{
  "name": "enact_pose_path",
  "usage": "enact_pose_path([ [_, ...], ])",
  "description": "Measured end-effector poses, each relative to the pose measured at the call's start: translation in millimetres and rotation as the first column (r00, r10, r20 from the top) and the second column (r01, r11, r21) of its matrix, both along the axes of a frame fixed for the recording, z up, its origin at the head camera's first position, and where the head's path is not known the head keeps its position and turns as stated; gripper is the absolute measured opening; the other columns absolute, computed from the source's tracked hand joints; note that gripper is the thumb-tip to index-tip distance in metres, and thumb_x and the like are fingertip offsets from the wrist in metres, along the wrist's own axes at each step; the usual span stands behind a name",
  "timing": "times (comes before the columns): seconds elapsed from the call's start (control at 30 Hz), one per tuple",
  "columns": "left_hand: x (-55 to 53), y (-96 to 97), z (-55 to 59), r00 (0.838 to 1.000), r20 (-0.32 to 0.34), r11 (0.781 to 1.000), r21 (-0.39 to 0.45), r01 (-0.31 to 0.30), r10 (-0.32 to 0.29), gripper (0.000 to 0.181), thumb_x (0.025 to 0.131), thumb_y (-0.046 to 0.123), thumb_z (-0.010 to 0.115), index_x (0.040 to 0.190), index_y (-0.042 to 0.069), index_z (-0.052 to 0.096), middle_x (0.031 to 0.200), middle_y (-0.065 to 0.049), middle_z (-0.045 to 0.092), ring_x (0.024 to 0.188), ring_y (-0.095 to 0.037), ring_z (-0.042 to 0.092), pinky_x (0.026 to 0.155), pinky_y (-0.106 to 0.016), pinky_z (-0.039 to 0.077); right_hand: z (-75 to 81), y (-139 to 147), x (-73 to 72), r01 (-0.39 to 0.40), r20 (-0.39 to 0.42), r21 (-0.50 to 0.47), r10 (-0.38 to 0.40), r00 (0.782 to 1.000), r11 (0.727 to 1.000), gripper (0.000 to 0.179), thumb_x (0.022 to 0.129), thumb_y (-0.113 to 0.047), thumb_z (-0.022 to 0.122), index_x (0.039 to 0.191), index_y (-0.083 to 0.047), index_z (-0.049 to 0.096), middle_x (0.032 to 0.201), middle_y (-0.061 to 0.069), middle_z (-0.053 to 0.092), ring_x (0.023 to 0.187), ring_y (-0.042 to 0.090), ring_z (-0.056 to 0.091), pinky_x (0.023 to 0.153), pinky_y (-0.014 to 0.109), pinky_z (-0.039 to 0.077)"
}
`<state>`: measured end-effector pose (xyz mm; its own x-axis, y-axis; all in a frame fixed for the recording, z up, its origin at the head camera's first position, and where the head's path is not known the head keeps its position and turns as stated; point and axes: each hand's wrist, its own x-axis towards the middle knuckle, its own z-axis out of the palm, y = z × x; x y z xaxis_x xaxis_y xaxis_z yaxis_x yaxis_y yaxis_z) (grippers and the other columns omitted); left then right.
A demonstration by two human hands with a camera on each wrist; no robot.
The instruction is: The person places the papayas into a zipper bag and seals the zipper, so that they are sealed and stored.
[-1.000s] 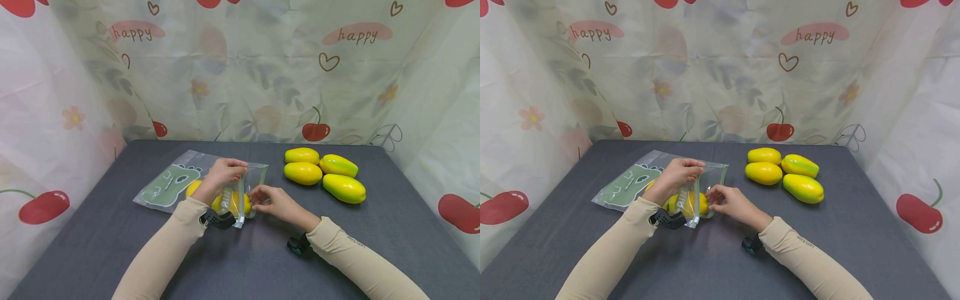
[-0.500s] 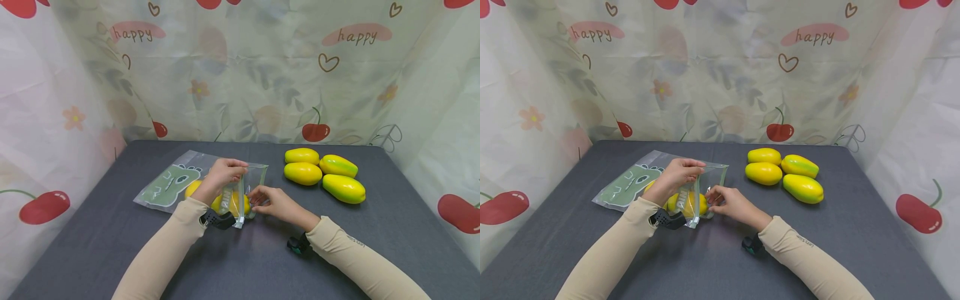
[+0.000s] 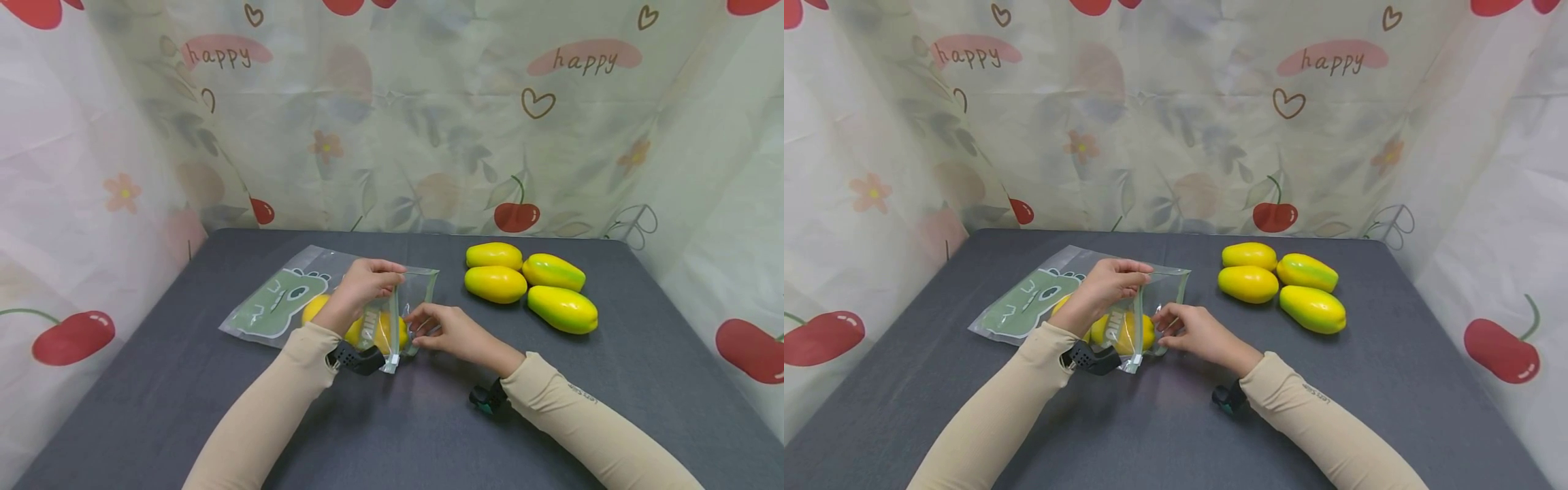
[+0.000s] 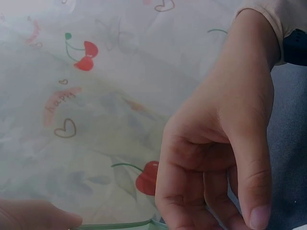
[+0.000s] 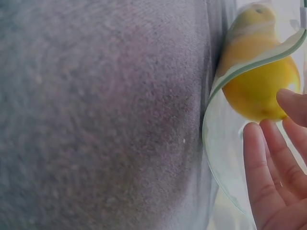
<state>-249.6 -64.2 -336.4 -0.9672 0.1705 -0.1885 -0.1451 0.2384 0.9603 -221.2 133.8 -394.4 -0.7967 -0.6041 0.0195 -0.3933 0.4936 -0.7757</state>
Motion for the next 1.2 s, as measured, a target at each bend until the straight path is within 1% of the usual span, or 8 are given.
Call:
enact_pose_path([
  [0.1,0.2,0.0,0.9,1.000,-0.004,1.000,-0.007,-0.005,0.005,0.030,0.089,0.011,0.065,0.116,0.000,0.068,0.109,-0.013,0.068,0.081,-0.016,0.059,0.088,-0.038,0.052,1.5,1.9,-0.8,0.005,0.001,-0.002,-0.005,1.000,1.000,0.033,0.088,-0.012,0.070,0.120,-0.013,0.061,0.118,0.004,0.066,0.096,0.017,0.066,0.077,0.025,0.056],
  [0.23,-0.2,-0.1,1.0,1.000,-0.012,1.000,-0.016,-0.010,0.009,0.030,0.089,0.011,0.065,0.116,0.000,0.068,0.109,-0.015,0.068,0.078,-0.015,0.058,0.077,-0.027,0.052,5.0,5.4,-1.3,0.020,-0.001,-0.008,-0.020,1.000,1.000,0.035,0.088,-0.013,0.071,0.121,-0.012,0.061,0.118,0.004,0.066,0.097,0.017,0.065,0.080,0.028,0.056],
  [0.3,-0.4,-0.2,0.8,1.000,-0.015,1.000,-0.010,-0.010,0.010,0.030,0.088,0.010,0.065,0.116,-0.001,0.068,0.108,-0.015,0.068,0.077,-0.015,0.057,0.074,-0.024,0.051,7.5,7.9,-1.5,0.030,-0.006,-0.011,-0.030,1.000,0.999,0.036,0.087,-0.014,0.071,0.122,-0.011,0.062,0.117,0.005,0.066,0.098,0.018,0.065,0.081,0.031,0.056],
  [0.53,0.0,0.6,0.8,0.999,-0.027,1.000,-0.005,-0.019,0.019,0.029,0.088,0.009,0.065,0.114,-0.003,0.068,0.099,-0.010,0.069,0.074,-0.014,0.057,0.071,-0.023,0.051,20.2,20.8,-1.3,0.074,-0.030,-0.033,-0.075,0.997,0.997,0.037,0.088,-0.012,0.071,0.124,-0.009,0.061,0.117,0.012,0.065,0.099,0.020,0.065,0.087,0.038,0.054],
  [0.7,0.2,0.5,0.9,1.000,-0.021,1.000,0.006,-0.020,0.020,0.030,0.088,0.009,0.065,0.114,-0.004,0.067,0.095,-0.009,0.068,0.071,-0.012,0.056,0.070,-0.023,0.051,33.7,32.7,0.7,0.135,-0.045,-0.044,-0.137,0.989,0.990,0.037,0.088,-0.016,0.071,0.123,-0.008,0.061,0.117,0.011,0.065,0.102,0.022,0.064,0.089,0.040,0.053],
  [0.9,-0.4,0.1,-0.3,1.000,-0.009,0.999,0.028,-0.016,0.016,0.029,0.088,0.007,0.064,0.114,-0.004,0.067,0.091,-0.007,0.067,0.068,-0.012,0.055,0.066,-0.021,0.050,48.3,49.8,3.4,0.192,-0.049,-0.098,-0.197,0.979,0.977,0.040,0.087,-0.016,0.072,0.124,-0.009,0.060,0.116,0.008,0.065,0.104,0.023,0.063,0.089,0.035,0.054],
  [1.1,-0.5,0.3,0.0,1.000,-0.006,0.999,0.028,-0.015,0.015,0.027,0.088,0.006,0.065,0.113,-0.003,0.068,0.086,-0.002,0.065,0.068,-0.011,0.055,0.066,-0.021,0.050,58.3,68.3,4.2,0.259,-0.038,-0.136,-0.266,0.963,0.956,0.041,0.088,-0.015,0.071,0.126,-0.008,0.059,0.120,0.013,0.063,0.108,0.025,0.063,0.089,0.030,0.054],
  [1.2,-0.4,0.4,0.0,1.000,-0.009,1.000,0.028,-0.011,0.011,0.030,0.088,0.007,0.065,0.115,-0.005,0.067,0.087,-0.003,0.066,0.069,-0.011,0.055,0.067,-0.021,0.050,62.5,77.4,5.3,0.284,-0.061,-0.139,-0.294,0.954,0.949,0.040,0.089,-0.017,0.070,0.126,-0.007,0.058,0.120,0.014,0.063,0.108,0.023,0.063,0.089,0.025,0.053],
])
